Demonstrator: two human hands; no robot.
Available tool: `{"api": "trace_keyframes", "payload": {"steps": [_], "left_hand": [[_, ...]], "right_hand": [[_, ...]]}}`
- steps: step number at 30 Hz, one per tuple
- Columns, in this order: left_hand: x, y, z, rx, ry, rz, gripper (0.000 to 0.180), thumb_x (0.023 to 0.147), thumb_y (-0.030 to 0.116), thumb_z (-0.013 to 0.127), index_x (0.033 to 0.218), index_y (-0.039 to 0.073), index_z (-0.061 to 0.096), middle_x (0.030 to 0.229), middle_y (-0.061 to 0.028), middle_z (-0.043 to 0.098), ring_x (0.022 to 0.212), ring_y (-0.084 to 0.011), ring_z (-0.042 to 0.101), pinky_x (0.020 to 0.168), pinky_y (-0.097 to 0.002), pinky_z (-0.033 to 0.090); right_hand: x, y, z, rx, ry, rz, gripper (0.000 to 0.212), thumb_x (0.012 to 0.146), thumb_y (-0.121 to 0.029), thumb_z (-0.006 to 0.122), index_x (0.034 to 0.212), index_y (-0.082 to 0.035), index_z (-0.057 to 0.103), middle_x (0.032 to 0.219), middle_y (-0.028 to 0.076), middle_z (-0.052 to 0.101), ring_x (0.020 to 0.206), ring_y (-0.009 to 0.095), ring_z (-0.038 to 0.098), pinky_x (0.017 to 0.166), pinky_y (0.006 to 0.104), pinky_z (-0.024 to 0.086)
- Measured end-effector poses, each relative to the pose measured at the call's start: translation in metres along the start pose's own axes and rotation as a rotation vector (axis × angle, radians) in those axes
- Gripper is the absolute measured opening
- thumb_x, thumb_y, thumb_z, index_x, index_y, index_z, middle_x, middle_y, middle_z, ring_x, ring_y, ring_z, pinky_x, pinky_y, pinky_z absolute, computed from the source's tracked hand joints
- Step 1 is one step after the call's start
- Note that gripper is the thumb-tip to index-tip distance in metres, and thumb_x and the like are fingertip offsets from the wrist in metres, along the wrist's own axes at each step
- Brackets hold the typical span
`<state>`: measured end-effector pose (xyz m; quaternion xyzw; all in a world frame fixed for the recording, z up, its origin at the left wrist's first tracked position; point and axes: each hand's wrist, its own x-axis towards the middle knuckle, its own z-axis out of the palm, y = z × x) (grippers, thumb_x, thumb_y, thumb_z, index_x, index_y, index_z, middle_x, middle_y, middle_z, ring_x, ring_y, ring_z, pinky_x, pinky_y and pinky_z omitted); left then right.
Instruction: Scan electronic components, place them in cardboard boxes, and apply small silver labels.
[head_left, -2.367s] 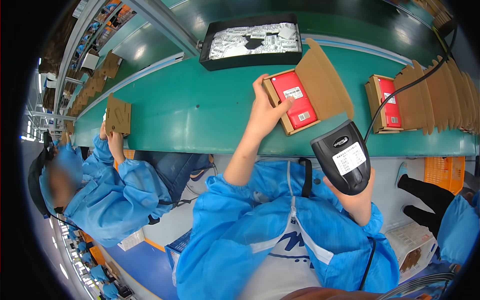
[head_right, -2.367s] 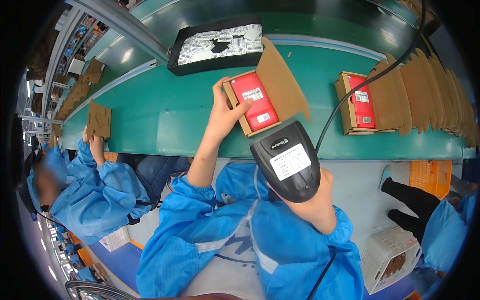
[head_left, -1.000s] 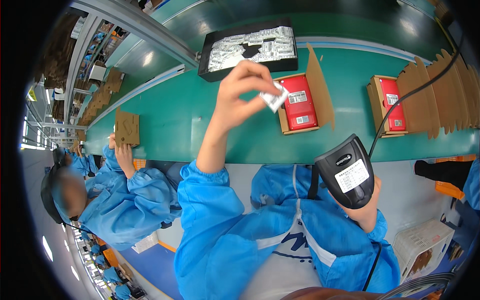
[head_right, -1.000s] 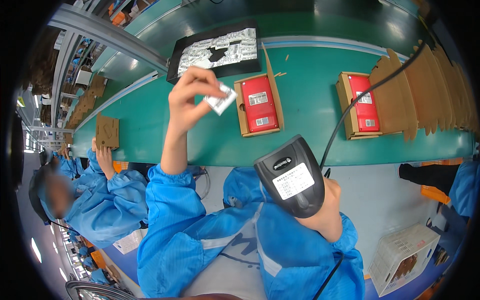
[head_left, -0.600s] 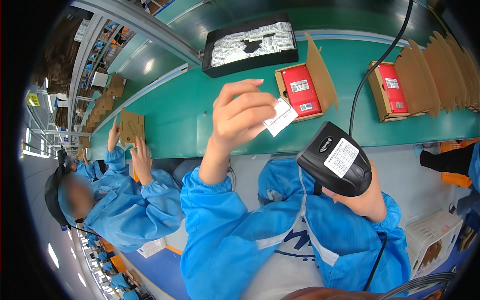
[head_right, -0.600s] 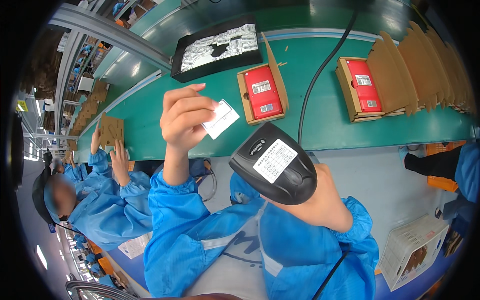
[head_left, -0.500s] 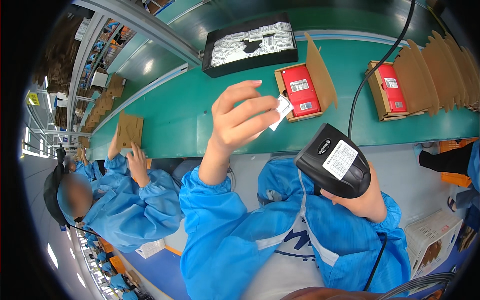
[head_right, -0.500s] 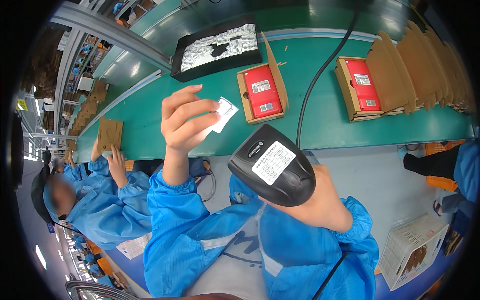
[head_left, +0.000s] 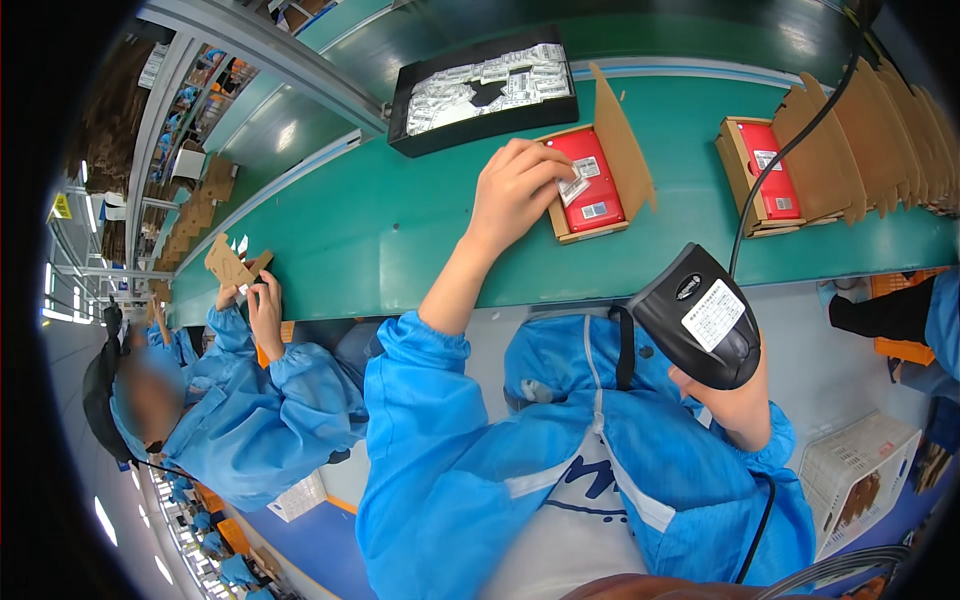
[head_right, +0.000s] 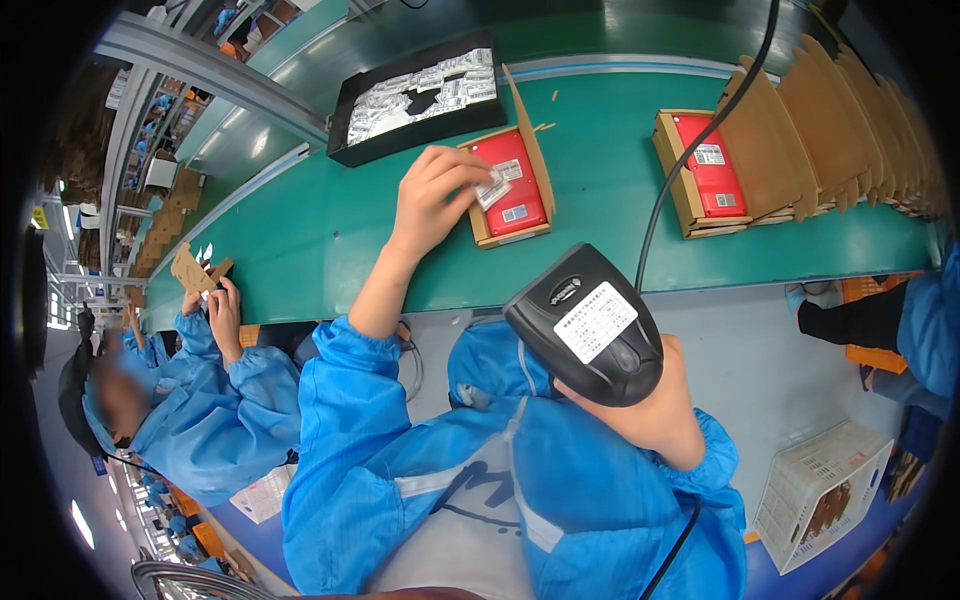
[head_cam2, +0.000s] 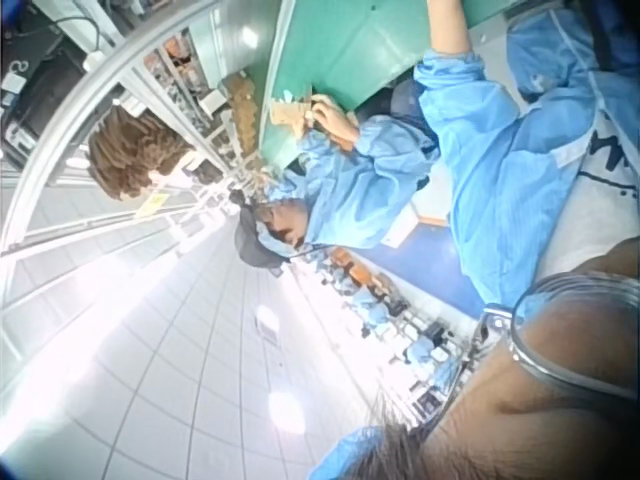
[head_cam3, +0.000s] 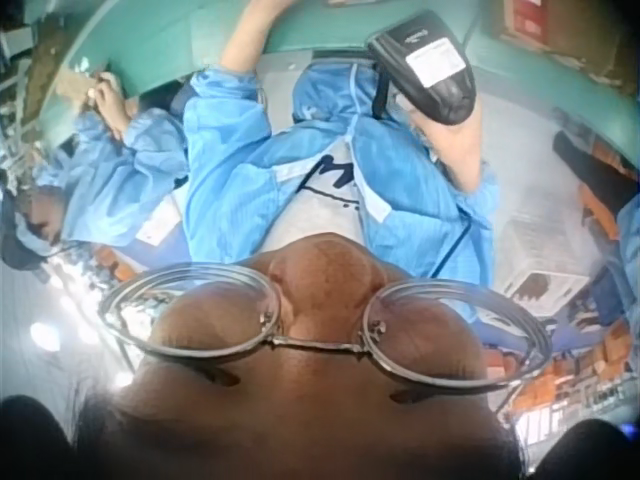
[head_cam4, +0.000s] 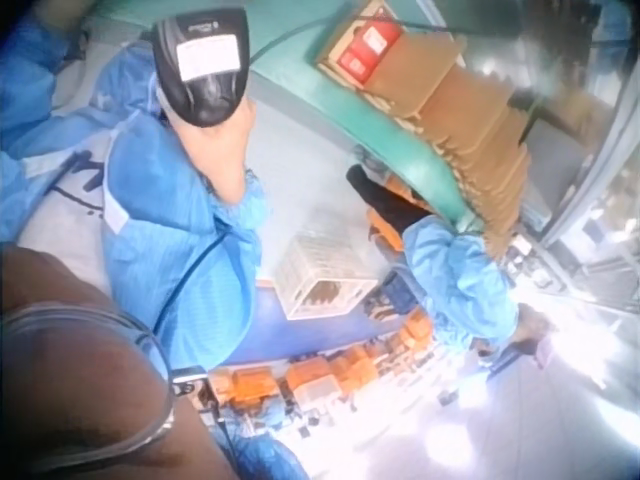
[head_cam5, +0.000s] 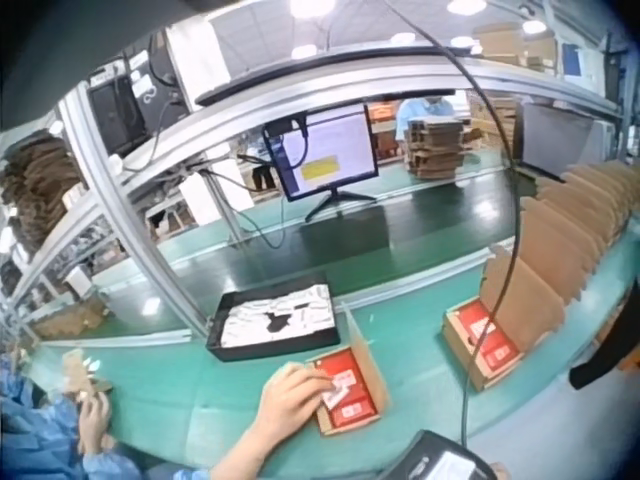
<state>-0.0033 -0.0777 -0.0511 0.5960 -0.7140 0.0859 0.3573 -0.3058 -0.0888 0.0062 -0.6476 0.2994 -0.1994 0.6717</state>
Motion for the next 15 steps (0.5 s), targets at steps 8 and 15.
{"api": "trace_keyframes", "payload": {"steps": [8, 15], "left_hand": [[0.000, 0.009, -0.004, -0.014, -0.025, -0.265, 0.046, 0.073, -0.015, 0.041, 0.109, 0.008, 0.060, 0.108, -0.0116, 0.059, 0.102, -0.0269, 0.055, 0.084, -0.0333, 0.045], [0.002, 0.096, 0.032, 0.359, -0.163, -0.451, 0.086, 0.070, 0.034, 0.067, 0.136, 0.000, 0.024, 0.139, -0.0172, 0.031, 0.122, -0.0331, 0.036, 0.100, -0.0435, 0.030]], "right_hand": [[0.000, 0.018, -0.008, 0.009, 0.110, -0.037, 0.030, 0.064, -0.011, 0.077, 0.090, -0.003, 0.064, 0.081, 0.010, 0.067, 0.070, 0.021, 0.066, 0.066, 0.0280, 0.049], [0.003, 0.021, -0.014, 0.016, 0.082, -0.044, 0.030, 0.063, -0.008, 0.076, 0.090, -0.001, 0.064, 0.080, 0.011, 0.067, 0.070, 0.020, 0.066, 0.062, 0.0281, 0.050]]}}
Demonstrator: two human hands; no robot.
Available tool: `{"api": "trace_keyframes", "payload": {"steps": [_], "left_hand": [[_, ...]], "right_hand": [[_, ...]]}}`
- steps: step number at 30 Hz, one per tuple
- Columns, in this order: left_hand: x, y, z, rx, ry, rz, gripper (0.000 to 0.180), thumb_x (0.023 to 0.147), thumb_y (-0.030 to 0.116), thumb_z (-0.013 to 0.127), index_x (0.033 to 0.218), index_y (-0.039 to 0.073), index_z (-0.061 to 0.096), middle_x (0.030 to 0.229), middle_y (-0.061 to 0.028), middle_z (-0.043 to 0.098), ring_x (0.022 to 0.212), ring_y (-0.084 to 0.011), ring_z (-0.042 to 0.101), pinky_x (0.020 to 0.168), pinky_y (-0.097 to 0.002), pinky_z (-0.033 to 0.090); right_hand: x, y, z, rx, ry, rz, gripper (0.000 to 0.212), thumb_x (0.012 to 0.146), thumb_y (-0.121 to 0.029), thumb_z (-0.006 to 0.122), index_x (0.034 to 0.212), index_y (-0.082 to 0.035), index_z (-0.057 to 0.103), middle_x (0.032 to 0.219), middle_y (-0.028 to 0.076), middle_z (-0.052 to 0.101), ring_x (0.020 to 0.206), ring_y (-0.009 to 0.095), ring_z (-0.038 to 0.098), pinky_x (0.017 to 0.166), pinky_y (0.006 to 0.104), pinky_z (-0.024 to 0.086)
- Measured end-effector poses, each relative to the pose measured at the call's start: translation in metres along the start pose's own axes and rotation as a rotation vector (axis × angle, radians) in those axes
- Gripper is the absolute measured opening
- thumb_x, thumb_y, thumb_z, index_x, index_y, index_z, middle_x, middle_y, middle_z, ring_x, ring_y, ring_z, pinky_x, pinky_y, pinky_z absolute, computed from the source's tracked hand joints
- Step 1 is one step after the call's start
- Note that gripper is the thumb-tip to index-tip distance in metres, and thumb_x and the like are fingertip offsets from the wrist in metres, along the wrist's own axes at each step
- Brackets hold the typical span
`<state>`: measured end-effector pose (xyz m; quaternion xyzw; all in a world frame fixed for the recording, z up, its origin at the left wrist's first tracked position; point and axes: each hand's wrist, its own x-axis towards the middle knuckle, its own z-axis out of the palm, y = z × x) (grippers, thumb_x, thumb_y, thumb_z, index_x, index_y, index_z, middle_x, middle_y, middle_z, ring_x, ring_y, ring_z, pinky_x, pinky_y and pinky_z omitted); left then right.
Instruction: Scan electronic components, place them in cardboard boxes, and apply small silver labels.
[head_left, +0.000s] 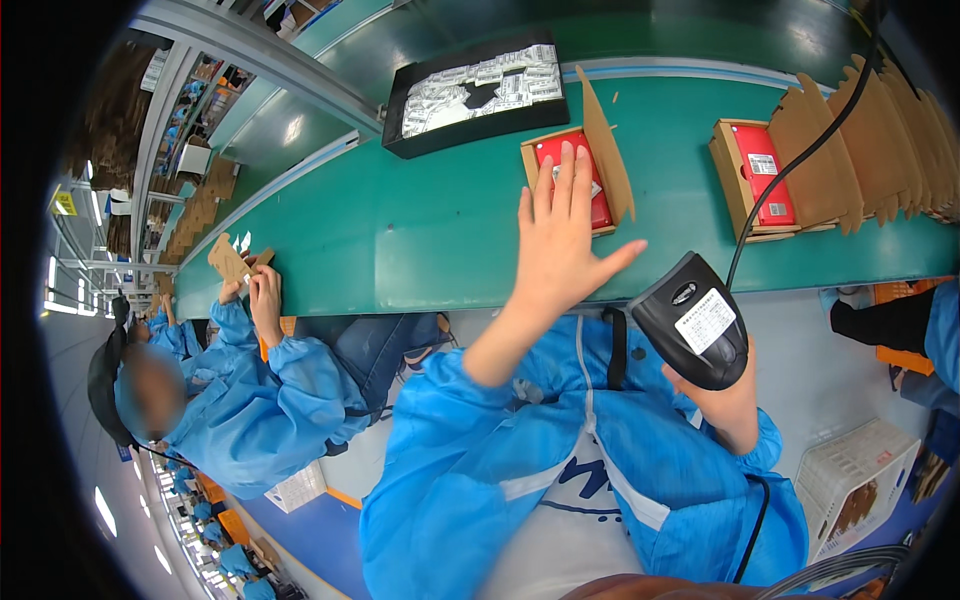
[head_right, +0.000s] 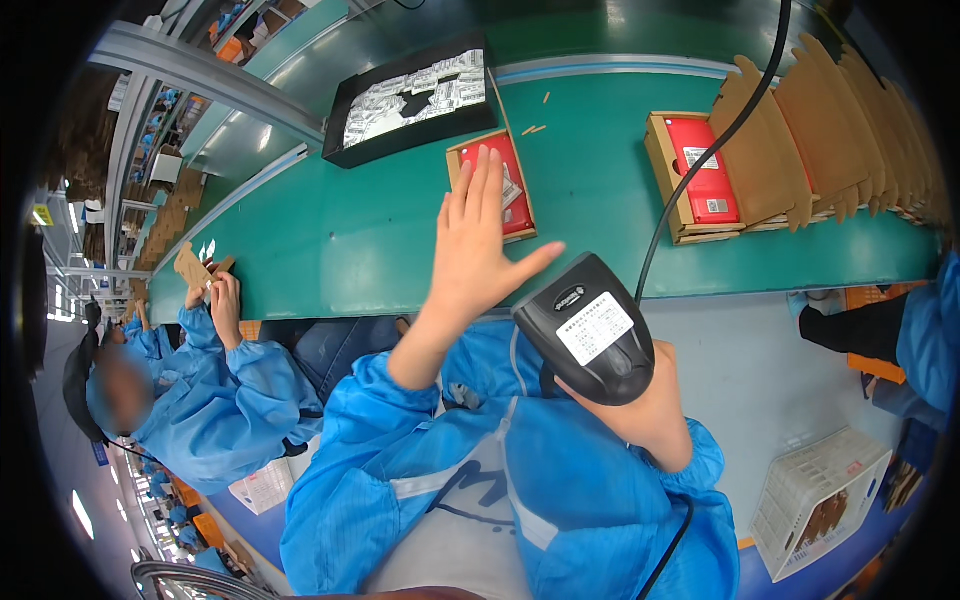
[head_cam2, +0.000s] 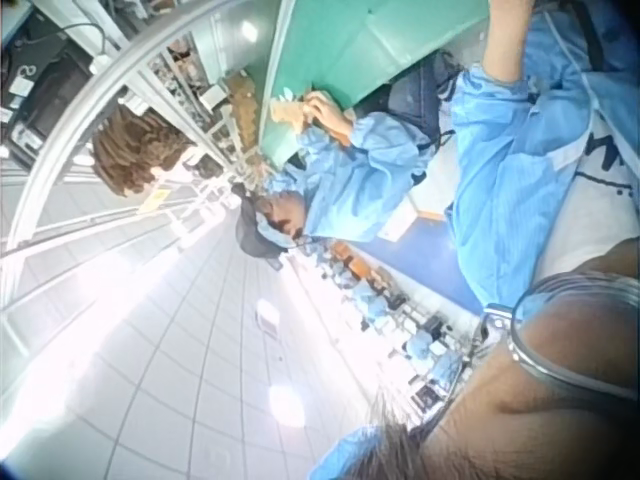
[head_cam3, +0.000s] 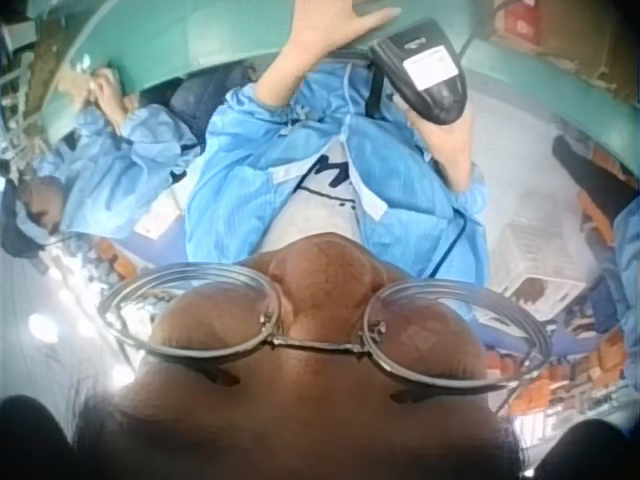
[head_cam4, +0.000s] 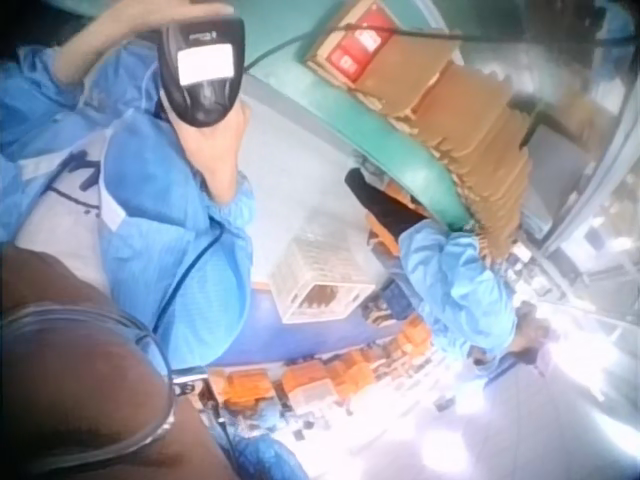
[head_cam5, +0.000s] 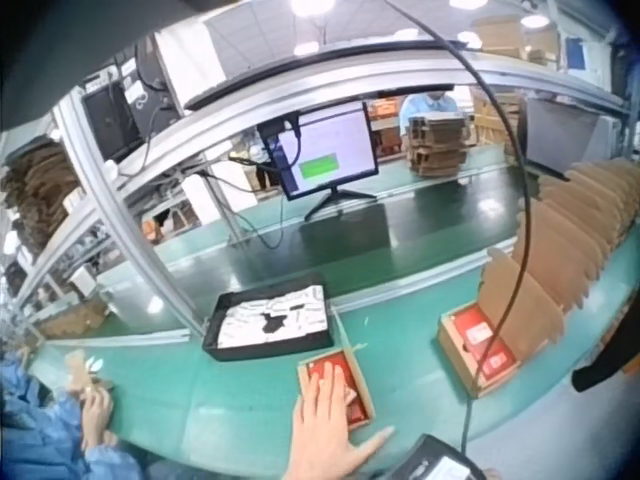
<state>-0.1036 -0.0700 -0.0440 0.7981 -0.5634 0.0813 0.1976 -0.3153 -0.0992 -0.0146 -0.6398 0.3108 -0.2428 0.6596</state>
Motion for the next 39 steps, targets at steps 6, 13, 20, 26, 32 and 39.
{"api": "trace_keyframes", "payload": {"steps": [6, 13, 20, 26, 32, 39], "left_hand": [[-0.017, -0.038, 0.003, -0.160, 0.140, -0.032, 0.078, 0.066, 0.013, 0.066, 0.134, 0.002, 0.030, 0.135, -0.0182, 0.035, 0.117, -0.0364, 0.039, 0.099, -0.0418, 0.032], [-0.078, -0.147, -0.028, -0.109, 0.408, -0.303, 0.087, 0.068, 0.017, 0.072, 0.136, -0.003, 0.021, 0.139, -0.0239, 0.024, 0.130, -0.0390, 0.020, 0.107, -0.0449, 0.016], [-0.043, -0.054, -0.069, -0.383, 0.900, -0.340, 0.054, 0.081, 0.023, 0.063, 0.123, -0.003, 0.040, 0.115, -0.0173, 0.049, 0.107, -0.0271, 0.046, 0.095, -0.0380, 0.033], [0.083, 0.047, 0.045, -1.119, -0.569, -0.364, 0.072, 0.083, 0.040, 0.059, 0.128, -0.006, 0.029, 0.066, -0.0095, 0.060, 0.046, -0.0114, 0.054, 0.038, -0.0234, 0.041], [0.109, 0.070, 0.087, -1.319, -0.589, -0.289, 0.072, 0.081, 0.027, 0.063, 0.127, -0.010, 0.022, 0.068, -0.0156, 0.061, 0.049, -0.0182, 0.060, 0.039, -0.0261, 0.048], [0.080, 0.009, 0.058, -1.559, -0.482, -0.483, 0.041, 0.086, 0.027, 0.057, 0.108, -0.005, 0.045, 0.078, -0.0158, 0.061, 0.059, -0.0182, 0.062, 0.052, -0.0250, 0.054]], "right_hand": [[-0.004, 0.007, -0.003, 0.014, -0.013, -0.099, 0.031, 0.063, -0.008, 0.076, 0.091, -0.002, 0.064, 0.080, 0.011, 0.067, 0.072, 0.020, 0.067, 0.063, 0.0283, 0.050], [-0.003, 0.002, 0.000, 0.065, -0.039, -0.101, 0.033, 0.064, -0.007, 0.075, 0.094, 0.000, 0.061, 0.083, 0.011, 0.067, 0.074, 0.020, 0.066, 0.064, 0.0290, 0.050], [-0.012, 0.016, -0.011, 0.036, 0.122, -0.205, 0.036, 0.062, -0.008, 0.077, 0.094, 0.000, 0.061, 0.083, 0.013, 0.067, 0.075, 0.023, 0.066, 0.066, 0.0293, 0.050], [-0.040, 0.030, -0.037, -0.065, 0.425, -0.146, 0.028, 0.062, -0.005, 0.075, 0.086, 0.002, 0.062, 0.076, 0.010, 0.067, 0.066, 0.018, 0.065, 0.061, 0.0269, 0.048], [-0.049, 0.032, -0.041, -0.073, 0.481, -0.072, 0.020, 0.065, -0.004, 0.073, 0.080, 0.003, 0.062, 0.064, 0.007, 0.063, 0.056, 0.013, 0.059, 0.053, 0.0247, 0.045], [-0.017, 0.041, -0.020, 0.058, 0.370, -0.022, 0.013, 0.071, -0.006, 0.070, 0.077, 0.003, 0.062, 0.055, 0.004, 0.058, 0.044, 0.009, 0.052, 0.042, 0.0228, 0.039]]}}
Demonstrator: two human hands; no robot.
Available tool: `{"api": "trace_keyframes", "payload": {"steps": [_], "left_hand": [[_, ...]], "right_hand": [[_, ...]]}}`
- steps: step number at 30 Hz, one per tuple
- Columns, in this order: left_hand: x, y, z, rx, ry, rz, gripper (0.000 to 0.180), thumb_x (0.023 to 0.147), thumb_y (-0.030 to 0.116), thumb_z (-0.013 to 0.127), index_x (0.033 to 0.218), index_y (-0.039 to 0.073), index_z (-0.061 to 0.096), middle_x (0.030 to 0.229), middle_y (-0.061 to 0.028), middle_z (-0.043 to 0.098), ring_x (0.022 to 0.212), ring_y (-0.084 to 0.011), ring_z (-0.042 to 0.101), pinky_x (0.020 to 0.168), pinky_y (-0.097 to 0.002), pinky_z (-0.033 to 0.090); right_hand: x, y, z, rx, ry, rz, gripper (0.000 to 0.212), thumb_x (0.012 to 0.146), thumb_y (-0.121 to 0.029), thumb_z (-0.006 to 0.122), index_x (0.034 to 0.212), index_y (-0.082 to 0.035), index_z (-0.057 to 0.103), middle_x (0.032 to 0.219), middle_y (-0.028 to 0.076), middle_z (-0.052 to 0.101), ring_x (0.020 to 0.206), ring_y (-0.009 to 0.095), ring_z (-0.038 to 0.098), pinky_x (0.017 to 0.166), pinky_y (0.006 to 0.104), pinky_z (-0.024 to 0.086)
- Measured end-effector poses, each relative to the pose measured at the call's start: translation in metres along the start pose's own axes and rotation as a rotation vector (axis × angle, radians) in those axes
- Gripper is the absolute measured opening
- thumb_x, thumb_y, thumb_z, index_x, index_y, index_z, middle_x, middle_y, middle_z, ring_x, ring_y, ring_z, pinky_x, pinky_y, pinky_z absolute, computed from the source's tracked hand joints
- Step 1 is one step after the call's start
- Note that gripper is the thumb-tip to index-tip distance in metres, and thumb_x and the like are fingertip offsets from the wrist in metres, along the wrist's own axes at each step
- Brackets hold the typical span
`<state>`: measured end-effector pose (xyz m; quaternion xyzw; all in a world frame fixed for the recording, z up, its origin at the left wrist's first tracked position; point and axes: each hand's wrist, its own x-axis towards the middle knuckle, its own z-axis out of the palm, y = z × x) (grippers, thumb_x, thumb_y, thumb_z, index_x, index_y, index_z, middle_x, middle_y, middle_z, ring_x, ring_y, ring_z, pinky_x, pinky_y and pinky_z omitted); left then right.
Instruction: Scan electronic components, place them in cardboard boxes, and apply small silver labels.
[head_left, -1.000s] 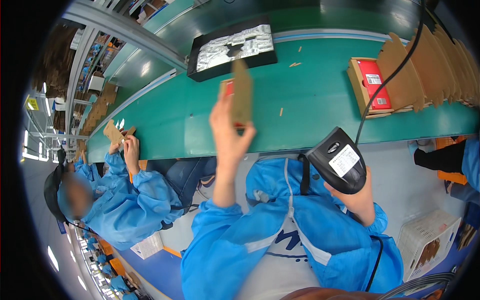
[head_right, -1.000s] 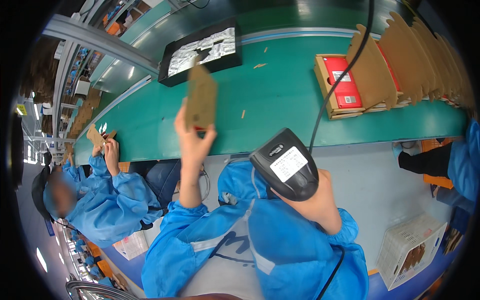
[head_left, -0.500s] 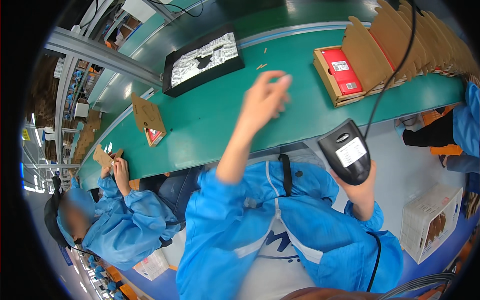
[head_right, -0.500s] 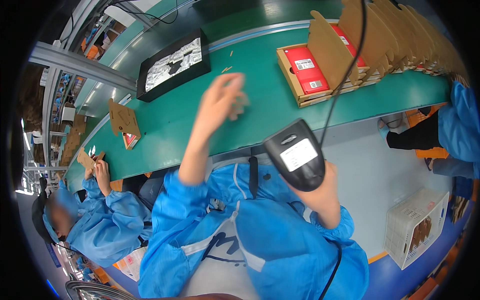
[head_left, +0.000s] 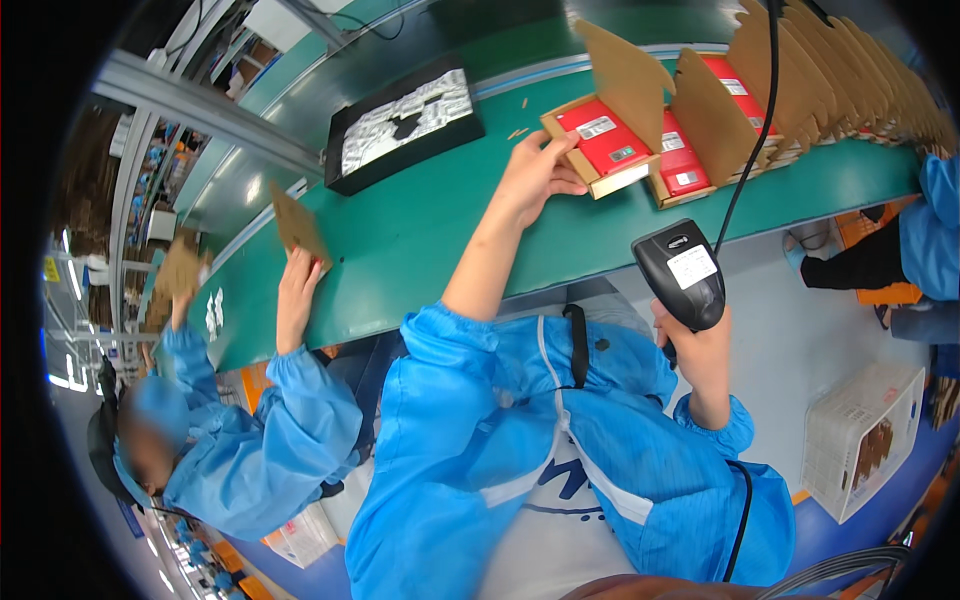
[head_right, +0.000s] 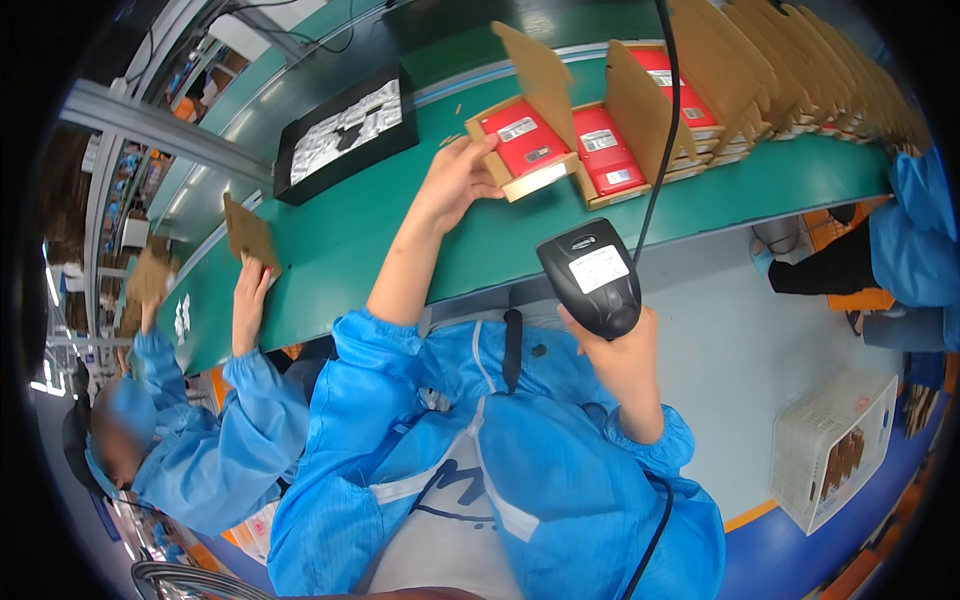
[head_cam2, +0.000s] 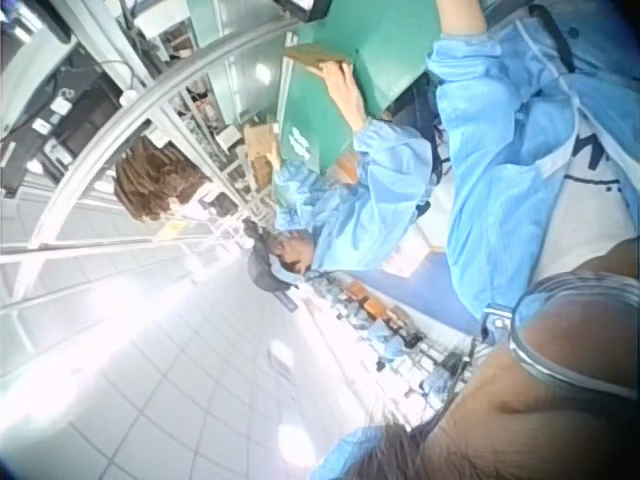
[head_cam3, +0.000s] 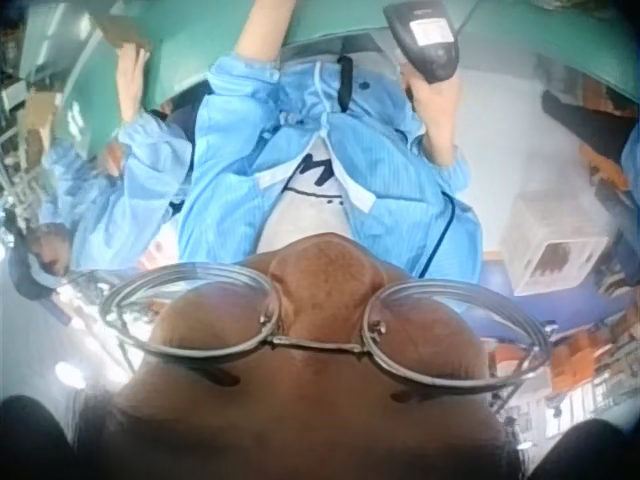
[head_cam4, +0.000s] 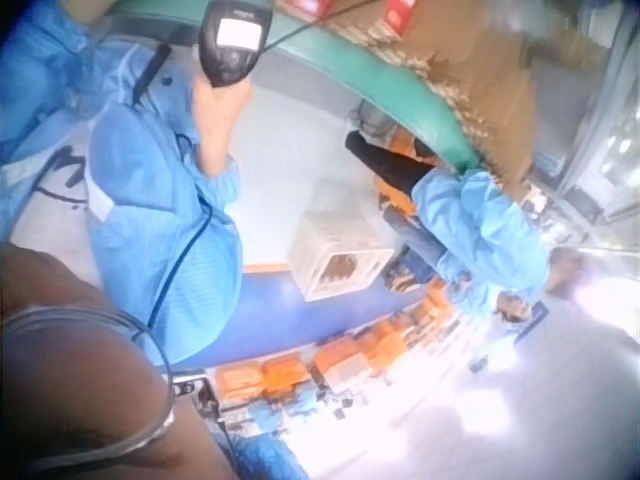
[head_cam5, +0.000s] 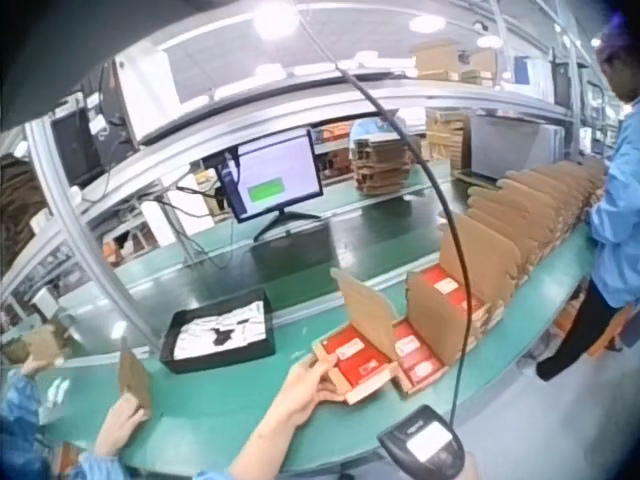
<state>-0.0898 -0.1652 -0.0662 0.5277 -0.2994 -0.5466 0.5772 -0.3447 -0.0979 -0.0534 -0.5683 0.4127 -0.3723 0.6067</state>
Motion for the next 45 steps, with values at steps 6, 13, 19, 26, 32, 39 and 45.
{"api": "trace_keyframes", "payload": {"steps": [6, 13, 19, 26, 32, 39, 45], "left_hand": [[-0.048, 0.007, -0.043, -0.099, 0.145, 0.041, 0.039, 0.088, 0.029, 0.054, 0.107, -0.004, 0.046, 0.079, -0.0137, 0.061, 0.062, -0.0148, 0.062, 0.051, -0.0228, 0.053], [-0.084, 0.000, -0.077, -0.157, 0.256, 0.070, 0.041, 0.087, 0.028, 0.056, 0.109, -0.005, 0.044, 0.078, -0.0131, 0.062, 0.062, -0.0145, 0.062, 0.049, -0.0217, 0.052], [-0.095, -0.004, -0.080, 0.078, 0.397, 0.095, 0.061, 0.084, 0.030, 0.060, 0.119, -0.012, 0.034, 0.076, -0.0166, 0.061, 0.055, -0.0177, 0.062, 0.048, -0.0239, 0.052], [-0.100, 0.018, -0.082, 1.122, 0.532, -0.021, 0.075, 0.075, 0.040, 0.067, 0.127, -0.005, 0.037, 0.079, -0.0138, 0.061, 0.064, -0.0196, 0.063, 0.055, -0.0315, 0.049], [-0.119, 0.017, -0.084, 1.309, 0.471, 0.555, 0.067, 0.069, 0.040, 0.071, 0.124, 0.009, 0.046, 0.117, -0.0105, 0.049, 0.106, -0.0254, 0.047, 0.084, -0.0364, 0.044], [-0.112, -0.013, -0.084, 1.336, 0.134, 0.594, 0.069, 0.072, 0.037, 0.069, 0.130, 0.012, 0.041, 0.142, -0.0138, 0.027, 0.131, -0.0369, 0.021, 0.103, -0.0442, 0.030], [-0.114, -0.007, -0.082, 1.282, 0.189, 0.691, 0.065, 0.071, 0.031, 0.071, 0.126, 0.009, 0.044, 0.138, -0.0125, 0.035, 0.128, -0.0336, 0.032, 0.098, -0.0403, 0.037]], "right_hand": [[0.003, 0.000, 0.023, 0.043, -0.202, -0.001, 0.012, 0.071, -0.005, 0.070, 0.077, 0.002, 0.062, 0.057, 0.005, 0.059, 0.045, 0.009, 0.052, 0.043, 0.0234, 0.040], [0.000, -0.010, 0.032, 0.041, -0.295, 0.035, 0.015, 0.070, -0.004, 0.071, 0.081, 0.002, 0.062, 0.058, 0.005, 0.059, 0.046, 0.009, 0.053, 0.044, 0.0233, 0.041], [0.006, -0.012, 0.038, -0.087, -0.390, 0.040, 0.017, 0.071, -0.006, 0.070, 0.083, 0.002, 0.062, 0.057, 0.005, 0.059, 0.045, 0.009, 0.053, 0.043, 0.0228, 0.041], [0.014, -0.007, 0.045, -0.309, -0.378, 0.114, 0.025, 0.072, -0.013, 0.070, 0.086, 0.003, 0.057, 0.059, 0.006, 0.060, 0.043, 0.010, 0.054, 0.040, 0.0232, 0.041], [0.004, 0.002, 0.052, -0.293, -0.308, 0.040, 0.024, 0.073, -0.013, 0.070, 0.088, 0.002, 0.058, 0.067, 0.007, 0.064, 0.058, 0.014, 0.062, 0.051, 0.0254, 0.046], [0.008, 0.000, 0.059, -0.364, -0.387, 0.073, 0.022, 0.072, -0.011, 0.070, 0.090, 0.000, 0.062, 0.072, 0.010, 0.065, 0.064, 0.017, 0.064, 0.058, 0.0284, 0.048], [0.007, -0.007, 0.056, -0.362, -0.378, -0.002, 0.026, 0.070, -0.012, 0.072, 0.091, 0.000, 0.062, 0.079, 0.012, 0.066, 0.072, 0.020, 0.065, 0.063, 0.0289, 0.049]]}}
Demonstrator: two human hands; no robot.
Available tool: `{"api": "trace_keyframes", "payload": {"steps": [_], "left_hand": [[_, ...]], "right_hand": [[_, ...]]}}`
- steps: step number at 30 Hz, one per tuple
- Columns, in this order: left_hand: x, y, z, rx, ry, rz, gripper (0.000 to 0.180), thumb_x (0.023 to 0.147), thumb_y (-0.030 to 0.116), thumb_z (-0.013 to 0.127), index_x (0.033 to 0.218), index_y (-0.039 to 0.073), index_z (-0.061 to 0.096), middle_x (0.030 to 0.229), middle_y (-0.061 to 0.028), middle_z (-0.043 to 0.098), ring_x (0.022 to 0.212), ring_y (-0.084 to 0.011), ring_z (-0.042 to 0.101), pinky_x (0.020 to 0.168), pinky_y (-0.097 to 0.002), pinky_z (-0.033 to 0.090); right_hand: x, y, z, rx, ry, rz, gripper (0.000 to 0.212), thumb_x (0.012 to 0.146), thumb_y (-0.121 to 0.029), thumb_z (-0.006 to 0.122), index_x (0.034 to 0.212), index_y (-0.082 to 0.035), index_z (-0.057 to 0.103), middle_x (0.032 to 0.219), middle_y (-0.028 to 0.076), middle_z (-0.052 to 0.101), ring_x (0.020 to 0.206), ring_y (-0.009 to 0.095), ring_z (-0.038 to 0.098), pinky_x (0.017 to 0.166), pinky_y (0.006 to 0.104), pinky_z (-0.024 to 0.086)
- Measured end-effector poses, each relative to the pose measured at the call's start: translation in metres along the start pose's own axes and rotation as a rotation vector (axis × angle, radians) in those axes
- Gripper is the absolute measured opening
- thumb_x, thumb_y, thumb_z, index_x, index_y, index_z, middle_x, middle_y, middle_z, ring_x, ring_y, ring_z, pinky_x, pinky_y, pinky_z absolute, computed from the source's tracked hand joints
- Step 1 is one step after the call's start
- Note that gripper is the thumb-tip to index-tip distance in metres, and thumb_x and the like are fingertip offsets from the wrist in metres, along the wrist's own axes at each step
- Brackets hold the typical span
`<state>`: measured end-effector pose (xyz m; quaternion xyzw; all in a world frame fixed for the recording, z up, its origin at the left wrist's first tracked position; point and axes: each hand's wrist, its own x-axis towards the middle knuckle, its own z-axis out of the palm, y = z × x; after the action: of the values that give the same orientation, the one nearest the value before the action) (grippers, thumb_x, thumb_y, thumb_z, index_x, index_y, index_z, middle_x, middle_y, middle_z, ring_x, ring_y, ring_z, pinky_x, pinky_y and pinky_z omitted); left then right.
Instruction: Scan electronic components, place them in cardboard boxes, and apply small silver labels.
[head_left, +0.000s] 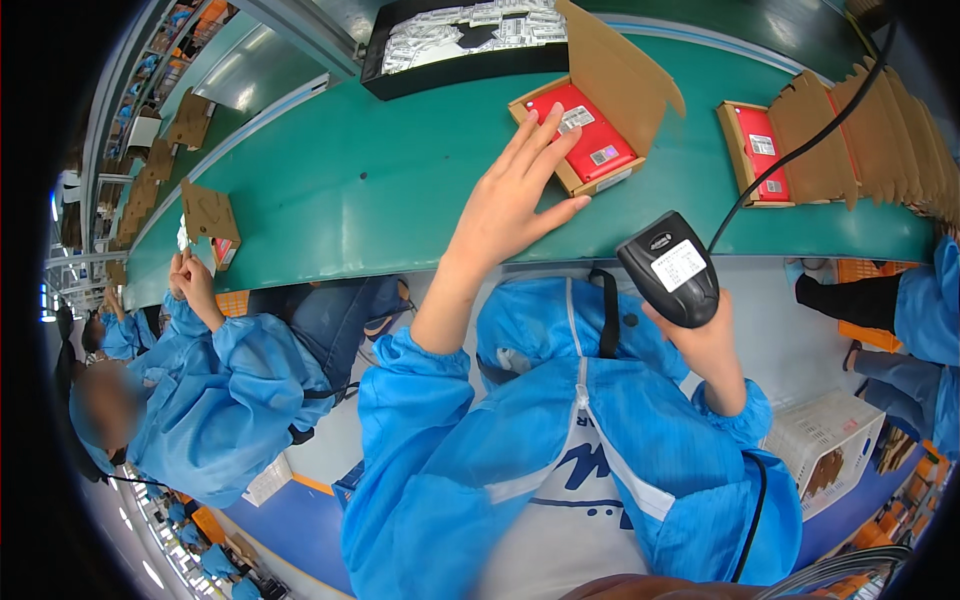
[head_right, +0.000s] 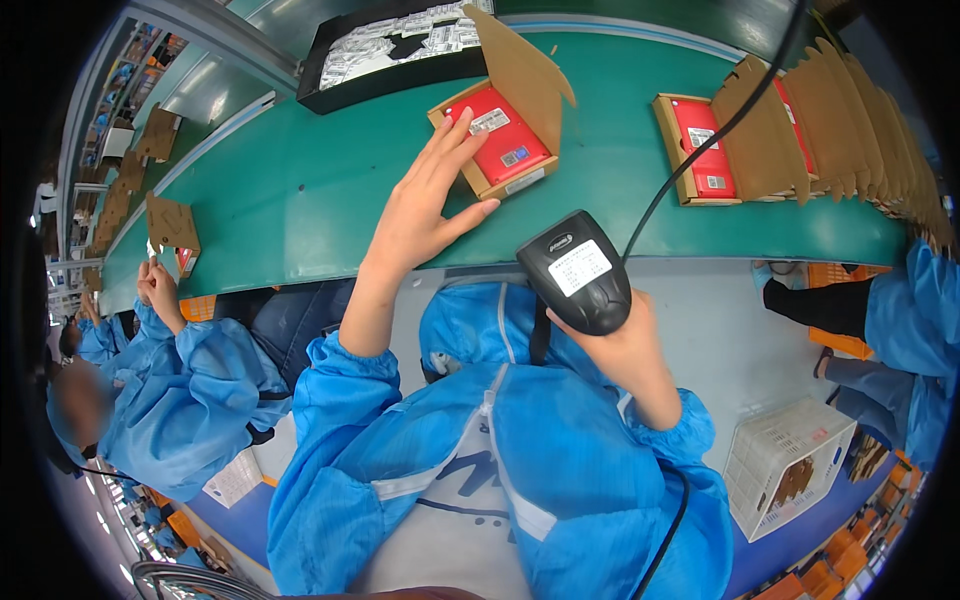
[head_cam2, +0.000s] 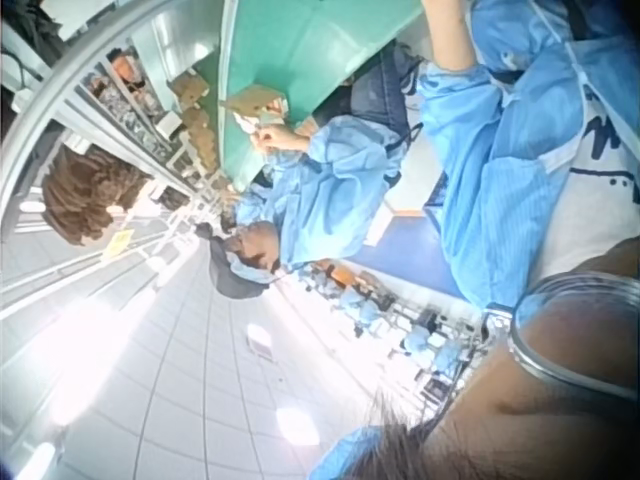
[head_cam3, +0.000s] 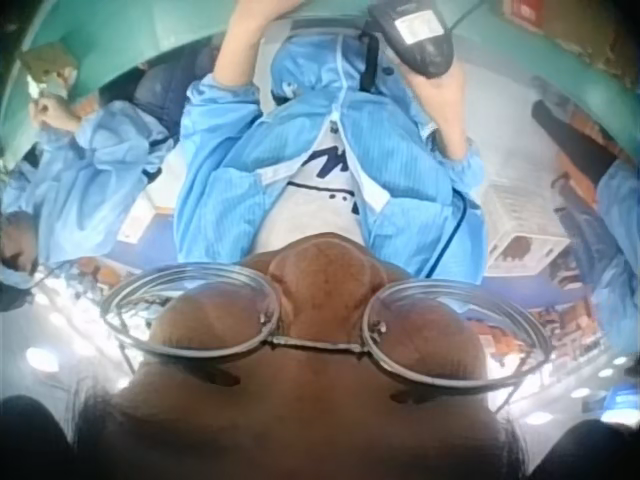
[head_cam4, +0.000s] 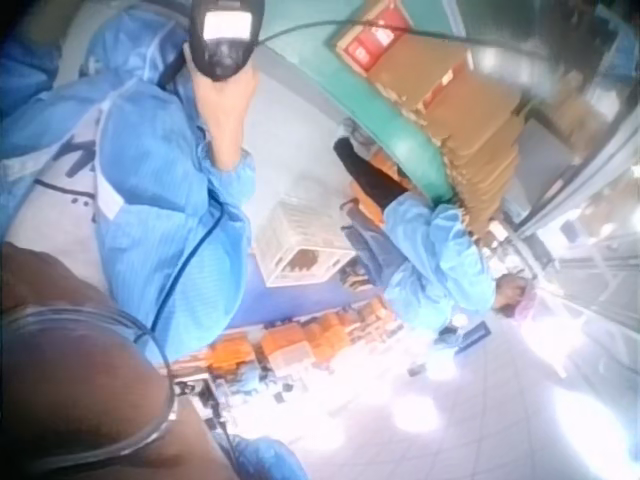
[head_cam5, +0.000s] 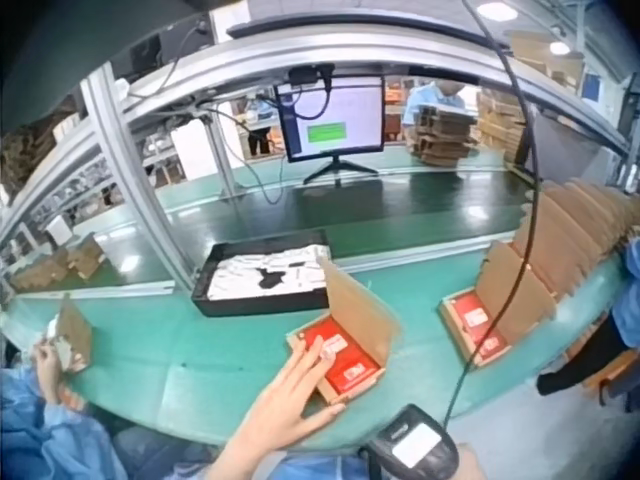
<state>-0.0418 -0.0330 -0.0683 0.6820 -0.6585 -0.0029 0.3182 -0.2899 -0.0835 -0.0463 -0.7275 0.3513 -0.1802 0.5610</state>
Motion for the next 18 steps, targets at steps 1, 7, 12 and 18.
{"api": "trace_keyframes", "payload": {"steps": [1, 7, 12, 18], "left_hand": [[0.000, 0.000, -0.001, -0.037, 0.020, 0.006, 0.063, 0.070, 0.027, 0.072, 0.124, 0.008, 0.046, 0.138, -0.0121, 0.035, 0.127, -0.0325, 0.033, 0.099, -0.0404, 0.037], [-0.006, -0.003, 0.004, 0.006, 0.045, -0.012, 0.063, 0.066, 0.027, 0.074, 0.120, 0.006, 0.050, 0.134, -0.0166, 0.038, 0.117, -0.0323, 0.044, 0.096, -0.0400, 0.038], [-0.007, -0.004, 0.003, 0.084, -0.006, -0.047, 0.062, 0.065, 0.037, 0.072, 0.116, 0.007, 0.053, 0.138, -0.0141, 0.034, 0.122, -0.0309, 0.039, 0.097, -0.0418, 0.035], [-0.004, -0.002, -0.002, 0.120, 0.033, -0.057, 0.062, 0.063, 0.038, 0.074, 0.117, 0.013, 0.055, 0.138, -0.0175, 0.031, 0.129, -0.0376, 0.025, 0.101, -0.0502, 0.027]], "right_hand": [[-0.001, -0.010, -0.007, -0.039, -0.006, -0.026, 0.036, 0.068, -0.015, 0.075, 0.097, 0.001, 0.060, 0.082, 0.013, 0.066, 0.075, 0.024, 0.066, 0.065, 0.0310, 0.050], [0.047, -0.129, -0.061, -0.542, -0.248, -0.167, 0.042, 0.065, -0.016, 0.074, 0.101, 0.000, 0.059, 0.076, 0.011, 0.064, 0.066, 0.022, 0.064, 0.063, 0.0307, 0.050], [0.134, -0.188, -0.034, -0.705, -0.488, 0.200, 0.045, 0.079, -0.037, 0.063, 0.092, 0.005, 0.054, 0.054, 0.007, 0.053, 0.036, 0.013, 0.053, 0.036, 0.0219, 0.045], [0.182, -0.200, -0.005, -0.778, -0.550, 0.302, 0.046, 0.083, -0.037, 0.055, 0.063, 0.005, 0.056, 0.049, 0.009, 0.054, 0.036, 0.017, 0.056, 0.035, 0.0246, 0.048]]}}
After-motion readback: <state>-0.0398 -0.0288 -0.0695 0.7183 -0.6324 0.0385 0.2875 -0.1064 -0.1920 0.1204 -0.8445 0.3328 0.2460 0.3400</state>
